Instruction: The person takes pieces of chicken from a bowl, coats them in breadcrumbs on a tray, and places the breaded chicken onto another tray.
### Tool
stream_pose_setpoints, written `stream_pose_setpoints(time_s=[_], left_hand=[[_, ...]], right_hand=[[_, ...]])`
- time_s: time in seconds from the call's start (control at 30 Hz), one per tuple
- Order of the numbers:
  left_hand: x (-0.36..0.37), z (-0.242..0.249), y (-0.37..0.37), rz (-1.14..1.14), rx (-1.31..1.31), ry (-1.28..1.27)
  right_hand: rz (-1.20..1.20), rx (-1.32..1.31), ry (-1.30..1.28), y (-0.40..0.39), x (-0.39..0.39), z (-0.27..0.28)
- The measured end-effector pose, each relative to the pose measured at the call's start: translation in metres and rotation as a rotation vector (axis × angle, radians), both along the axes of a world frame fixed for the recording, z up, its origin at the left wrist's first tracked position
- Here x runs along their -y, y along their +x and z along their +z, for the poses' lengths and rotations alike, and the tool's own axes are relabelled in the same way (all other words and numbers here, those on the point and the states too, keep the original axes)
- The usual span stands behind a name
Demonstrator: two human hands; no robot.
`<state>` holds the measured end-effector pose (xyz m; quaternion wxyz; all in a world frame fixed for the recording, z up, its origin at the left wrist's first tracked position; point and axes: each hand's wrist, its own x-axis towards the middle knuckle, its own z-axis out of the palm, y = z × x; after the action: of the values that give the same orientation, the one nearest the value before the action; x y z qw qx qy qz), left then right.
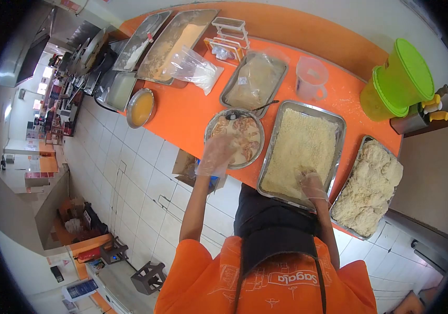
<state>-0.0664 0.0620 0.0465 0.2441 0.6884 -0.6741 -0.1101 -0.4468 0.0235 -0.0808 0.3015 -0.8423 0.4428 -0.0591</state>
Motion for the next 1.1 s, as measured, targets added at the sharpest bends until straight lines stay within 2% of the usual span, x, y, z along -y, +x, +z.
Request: stream_pose_setpoints(time_s=[0.1,0.2,0.23,0.3,0.43,0.5,0.57,0.67,0.73,0.8,0.83,0.9,0.93,1.0,1.07,1.1], left_hand=[[0.005,0.038,-0.006,0.203,0.064,0.122],[0.009,0.022,0.01,0.304,0.224,0.315],[0.007,0.002,0.022,0.296,0.263,0.289],[-0.001,-0.037,0.051,0.279,0.339,0.238],[0.001,-0.024,0.047,0.388,0.232,0.289],[0.004,-0.022,0.048,0.454,0.117,0.31],[0.006,-0.011,0.038,0.44,0.113,0.264],[0.009,0.015,0.023,0.413,0.062,0.246],[0.008,0.033,0.015,0.417,0.038,0.238],[0.005,0.047,0.011,0.443,0.041,0.221],[0.005,0.052,0.01,0.455,0.058,0.226],[0.005,0.058,0.009,0.471,0.096,0.236],[0.004,0.051,0.012,0.456,0.105,0.21],[0.004,0.034,0.025,0.432,0.132,0.147],[0.002,0.036,0.026,0.443,0.074,0.111],[0.002,0.038,0.025,0.452,0.043,0.093]], right_hand=[[-0.04,0.026,-0.015,0.003,-0.003,0.015],[-0.158,0.01,0.129,0.012,-0.001,0.045],[-0.21,0.002,0.201,0.014,0.0,0.053],[-0.128,-0.023,0.184,0.007,0.0,0.048],[0.04,-0.181,0.069,-0.006,0.004,-0.002],[-0.005,-0.017,0.022,0.005,0.023,-0.008],[-0.041,-0.012,0.077,0.019,0.047,-0.001],[0.079,0.182,-0.073,0.016,0.075,-0.023],[-0.048,0.4,0.188,0.011,0.092,-0.017],[-0.238,0.45,0.291,0.003,0.107,-0.016],[-0.366,0.393,0.258,-0.006,0.114,-0.026],[-0.449,0.262,0.137,-0.012,0.114,-0.046],[-0.404,0.191,0.048,-0.013,0.112,-0.054],[-0.362,0.302,0.078,-0.01,0.112,-0.069],[-0.347,0.66,0.336,-0.001,0.108,-0.094],[-0.377,0.716,0.323,0.007,0.103,-0.092]])
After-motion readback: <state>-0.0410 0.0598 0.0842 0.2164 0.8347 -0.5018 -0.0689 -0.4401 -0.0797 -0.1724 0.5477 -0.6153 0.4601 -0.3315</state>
